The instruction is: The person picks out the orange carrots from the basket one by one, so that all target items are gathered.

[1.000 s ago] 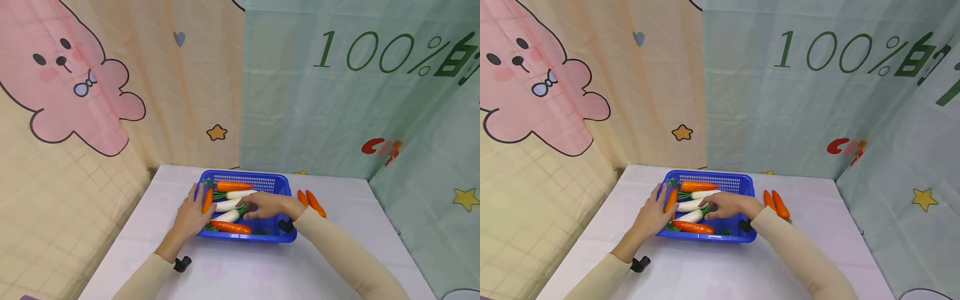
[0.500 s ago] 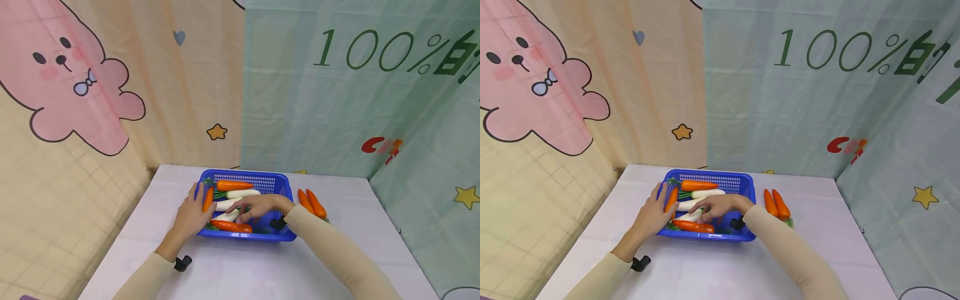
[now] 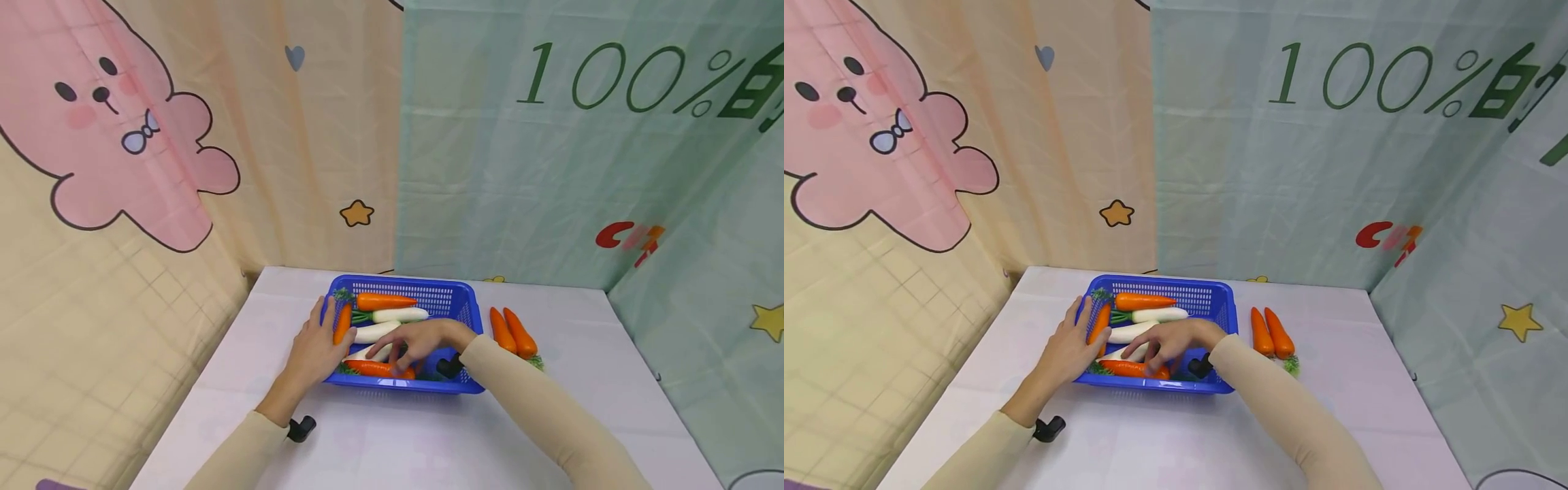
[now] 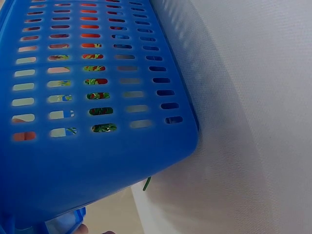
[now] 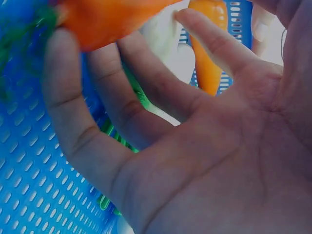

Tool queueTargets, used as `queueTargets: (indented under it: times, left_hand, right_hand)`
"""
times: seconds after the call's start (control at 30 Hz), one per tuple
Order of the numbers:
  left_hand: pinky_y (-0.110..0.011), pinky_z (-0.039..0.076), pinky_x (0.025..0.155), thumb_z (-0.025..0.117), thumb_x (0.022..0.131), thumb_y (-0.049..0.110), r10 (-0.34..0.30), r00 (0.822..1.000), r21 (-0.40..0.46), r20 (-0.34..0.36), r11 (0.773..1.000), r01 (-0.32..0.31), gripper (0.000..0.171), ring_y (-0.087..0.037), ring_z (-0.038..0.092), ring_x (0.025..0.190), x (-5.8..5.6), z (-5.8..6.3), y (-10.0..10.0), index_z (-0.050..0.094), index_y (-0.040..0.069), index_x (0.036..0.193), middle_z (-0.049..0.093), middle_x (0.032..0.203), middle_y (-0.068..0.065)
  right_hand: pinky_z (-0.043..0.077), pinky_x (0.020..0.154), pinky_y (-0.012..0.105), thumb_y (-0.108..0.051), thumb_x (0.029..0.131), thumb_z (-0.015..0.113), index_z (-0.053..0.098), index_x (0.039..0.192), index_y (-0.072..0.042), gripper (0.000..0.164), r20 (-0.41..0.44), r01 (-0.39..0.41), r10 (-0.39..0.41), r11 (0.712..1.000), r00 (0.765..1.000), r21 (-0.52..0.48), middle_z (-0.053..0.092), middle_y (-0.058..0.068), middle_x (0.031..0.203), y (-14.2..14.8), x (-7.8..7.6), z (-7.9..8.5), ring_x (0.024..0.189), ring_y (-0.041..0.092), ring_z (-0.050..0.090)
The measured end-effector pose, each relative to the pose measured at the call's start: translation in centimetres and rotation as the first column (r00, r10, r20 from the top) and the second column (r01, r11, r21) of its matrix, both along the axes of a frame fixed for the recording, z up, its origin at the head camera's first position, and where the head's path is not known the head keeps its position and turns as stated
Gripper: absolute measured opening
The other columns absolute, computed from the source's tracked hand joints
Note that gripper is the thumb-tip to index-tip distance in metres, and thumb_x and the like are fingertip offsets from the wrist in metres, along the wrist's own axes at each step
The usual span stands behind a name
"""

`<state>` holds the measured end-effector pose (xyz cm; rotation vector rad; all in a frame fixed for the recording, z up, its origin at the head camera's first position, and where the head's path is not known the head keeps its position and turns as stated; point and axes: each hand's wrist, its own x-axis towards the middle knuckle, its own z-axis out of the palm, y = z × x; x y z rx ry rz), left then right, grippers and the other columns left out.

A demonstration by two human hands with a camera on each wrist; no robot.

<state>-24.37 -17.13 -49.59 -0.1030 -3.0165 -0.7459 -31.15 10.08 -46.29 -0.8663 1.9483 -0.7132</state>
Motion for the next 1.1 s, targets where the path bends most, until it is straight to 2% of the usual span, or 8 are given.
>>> queueTargets:
  times: [0.23, 0.47, 0.6, 0.8, 0.97, 1.1]
  left_hand:
    - [-0.082, 0.036, 0.136, 0.059, 0.117, 0.058, 0.006, 1.0, 0.002, 0.012, 1.0, -0.006, 0.1, -0.061, 0.038, 0.17, 0.1, 0.2, 0.1, 0.01, 0.007, 0.188, 0.007, 0.196, -0.026]
    - [-0.082, 0.037, 0.135, 0.058, 0.117, 0.06, -0.002, 1.0, 0.011, 0.006, 1.0, 0.002, 0.099, -0.061, 0.04, 0.169, 0.0, 0.3, 0.1, 0.013, 0.006, 0.187, 0.008, 0.196, -0.027]
    - [-0.083, 0.037, 0.135, 0.057, 0.118, 0.06, -0.006, 1.0, 0.018, 0.002, 1.0, 0.006, 0.099, -0.062, 0.04, 0.169, 0.0, 0.3, 0.0, 0.013, 0.006, 0.187, 0.008, 0.195, -0.028]
    - [-0.082, 0.039, 0.134, 0.058, 0.118, 0.057, -0.007, 1.0, 0.016, -0.004, 1.0, 0.007, 0.097, -0.062, 0.042, 0.168, 0.0, 0.3, 0.0, 0.014, 0.005, 0.187, 0.01, 0.195, -0.028]
    - [-0.081, 0.04, 0.134, 0.056, 0.118, 0.058, -0.006, 1.0, 0.007, -0.005, 1.0, 0.006, 0.097, -0.062, 0.043, 0.167, 0.1, 0.3, -0.1, 0.014, 0.005, 0.187, 0.01, 0.195, -0.028]
    - [-0.082, 0.04, 0.133, 0.055, 0.119, 0.058, -0.011, 1.0, 0.009, -0.013, 1.0, 0.011, 0.095, -0.062, 0.043, 0.167, 0.0, 0.3, -0.1, 0.013, 0.005, 0.187, 0.009, 0.195, -0.029]
  right_hand:
    - [0.065, 0.082, 0.025, -0.012, 0.106, 0.079, 0.068, 0.165, -0.032, 0.063, -0.01, -0.03, 0.03, 1.0, 1.0, -0.004, 0.077, 0.0, 0.111, 0.1, 0.1, -0.2, 0.093, 0.013, 0.07]
    - [0.067, 0.089, 0.027, -0.018, 0.106, 0.081, 0.066, 0.167, -0.03, 0.063, -0.008, 0.0, 0.0, 1.0, 1.0, -0.019, 0.08, -0.001, 0.118, 0.8, 0.0, 0.2, 0.099, 0.015, 0.071]
    - [0.066, 0.092, 0.028, -0.019, 0.106, 0.079, 0.064, 0.169, -0.031, 0.066, -0.05, 0.0, -0.002, 0.999, 0.999, -0.039, 0.078, 0.004, 0.123, 1.3, -0.1, 0.4, 0.104, 0.016, 0.07]
    - [0.066, 0.104, 0.034, -0.023, 0.107, 0.078, 0.061, 0.171, -0.03, 0.067, -0.082, 0.052, -0.055, 0.998, 0.995, -0.045, 0.076, 0.006, 0.134, 2.3, 0.1, 1.1, 0.112, 0.018, 0.071]
    - [0.065, 0.104, 0.035, -0.031, 0.109, 0.077, 0.056, 0.174, -0.028, 0.069, -0.132, 0.062, -0.071, 0.996, 0.989, -0.068, 0.08, 0.005, 0.131, 3.3, 0.2, 1.6, 0.11, 0.017, 0.074]
    - [0.065, 0.108, 0.039, -0.033, 0.109, 0.076, 0.055, 0.174, -0.03, 0.069, -0.167, 0.108, -0.123, 0.989, 0.978, -0.097, 0.078, 0.007, 0.14, 4.3, 0.1, 1.8, 0.115, 0.019, 0.074]
